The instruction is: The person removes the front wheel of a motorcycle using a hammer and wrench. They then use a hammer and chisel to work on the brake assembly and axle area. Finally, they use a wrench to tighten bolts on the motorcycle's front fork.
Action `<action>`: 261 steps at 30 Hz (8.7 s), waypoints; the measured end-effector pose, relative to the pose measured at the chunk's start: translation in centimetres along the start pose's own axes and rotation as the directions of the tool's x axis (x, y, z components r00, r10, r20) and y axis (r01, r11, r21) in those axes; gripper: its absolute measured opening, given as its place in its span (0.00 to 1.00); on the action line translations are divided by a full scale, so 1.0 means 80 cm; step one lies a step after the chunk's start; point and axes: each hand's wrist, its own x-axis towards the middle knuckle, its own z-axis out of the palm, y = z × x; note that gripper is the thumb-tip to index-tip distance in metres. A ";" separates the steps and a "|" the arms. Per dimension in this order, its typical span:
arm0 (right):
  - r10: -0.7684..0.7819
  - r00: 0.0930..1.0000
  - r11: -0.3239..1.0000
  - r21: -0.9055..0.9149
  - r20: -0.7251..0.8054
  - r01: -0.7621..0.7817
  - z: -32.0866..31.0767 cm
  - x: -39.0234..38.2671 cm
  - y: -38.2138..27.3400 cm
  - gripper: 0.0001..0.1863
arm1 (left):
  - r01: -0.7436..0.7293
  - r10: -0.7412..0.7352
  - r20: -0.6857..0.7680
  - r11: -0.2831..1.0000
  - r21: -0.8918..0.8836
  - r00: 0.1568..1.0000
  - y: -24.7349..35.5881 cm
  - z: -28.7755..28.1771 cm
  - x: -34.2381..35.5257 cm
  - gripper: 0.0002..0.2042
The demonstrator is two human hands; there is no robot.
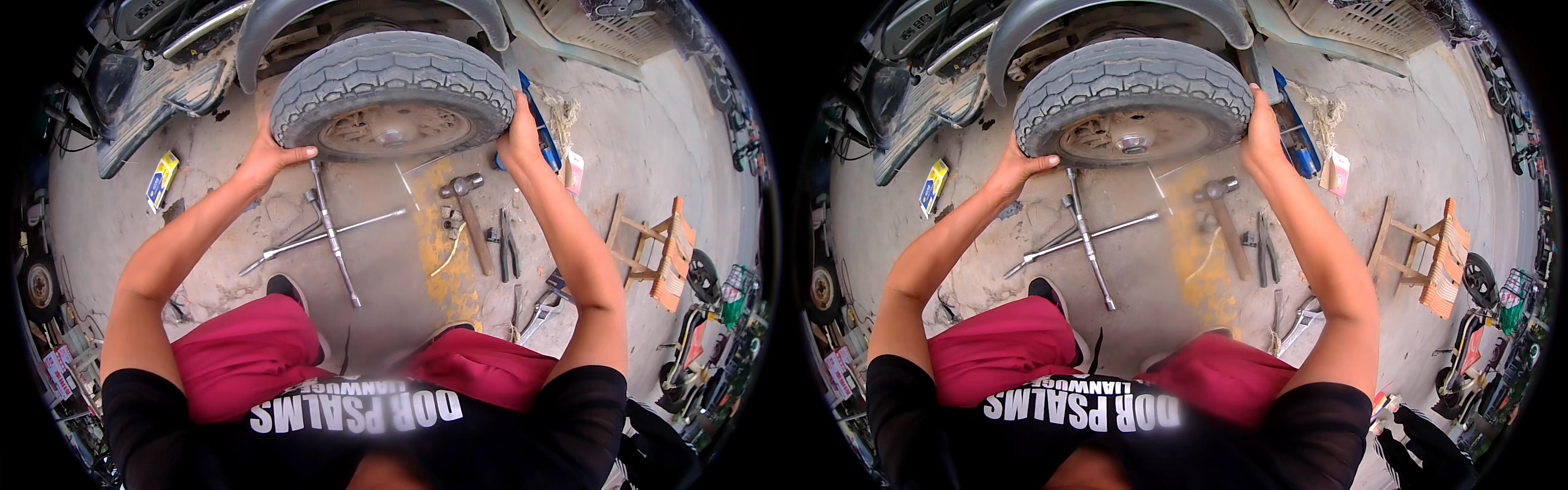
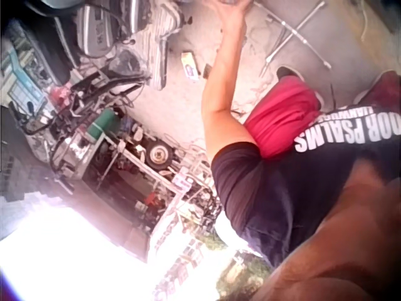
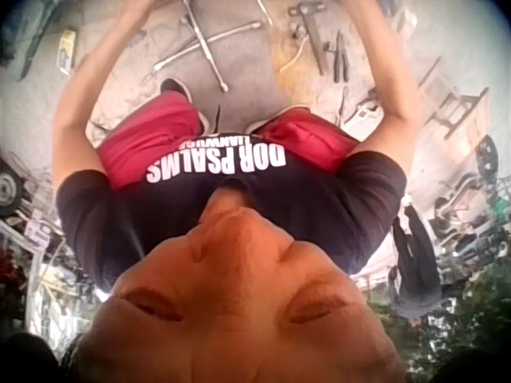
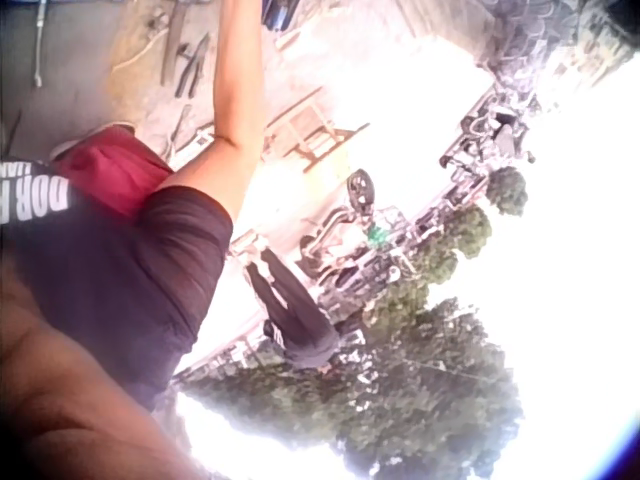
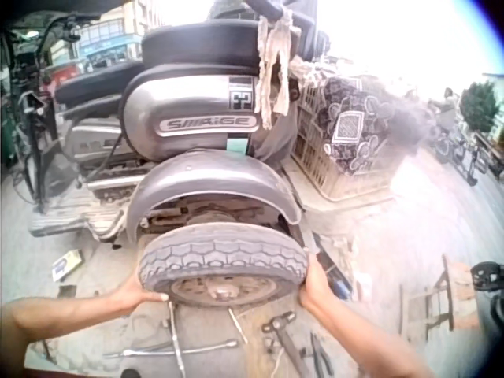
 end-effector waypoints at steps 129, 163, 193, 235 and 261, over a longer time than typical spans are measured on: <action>0.556 -0.079 -0.549 -0.294 -0.827 -0.783 -0.795 -0.463 -0.052 0.21 | -0.321 -0.792 0.034 -0.207 0.924 0.609 0.113 0.101 0.063 0.17; -0.502 0.862 0.505 -0.784 0.073 0.361 0.178 0.041 0.181 0.13 | 0.527 -0.371 0.424 0.776 -0.347 0.826 -0.080 0.066 0.187 0.11; -0.449 0.883 0.526 -0.760 0.134 0.382 0.162 0.029 0.179 0.20 | 0.450 -0.221 0.487 0.786 -0.425 0.845 -0.046 0.065 0.175 0.17; -0.216 0.738 0.228 -0.768 -0.639 -0.598 -0.244 -0.188 0.176 0.30 | -0.659 0.152 0.975 0.752 -0.008 0.162 0.173 0.172 0.004 0.19; 0.120 0.942 0.870 -0.424 -0.315 -0.253 -0.007 -0.107 0.243 0.14 | -0.790 0.520 0.850 0.486 -0.374 -0.083 0.189 0.181 -0.039 0.07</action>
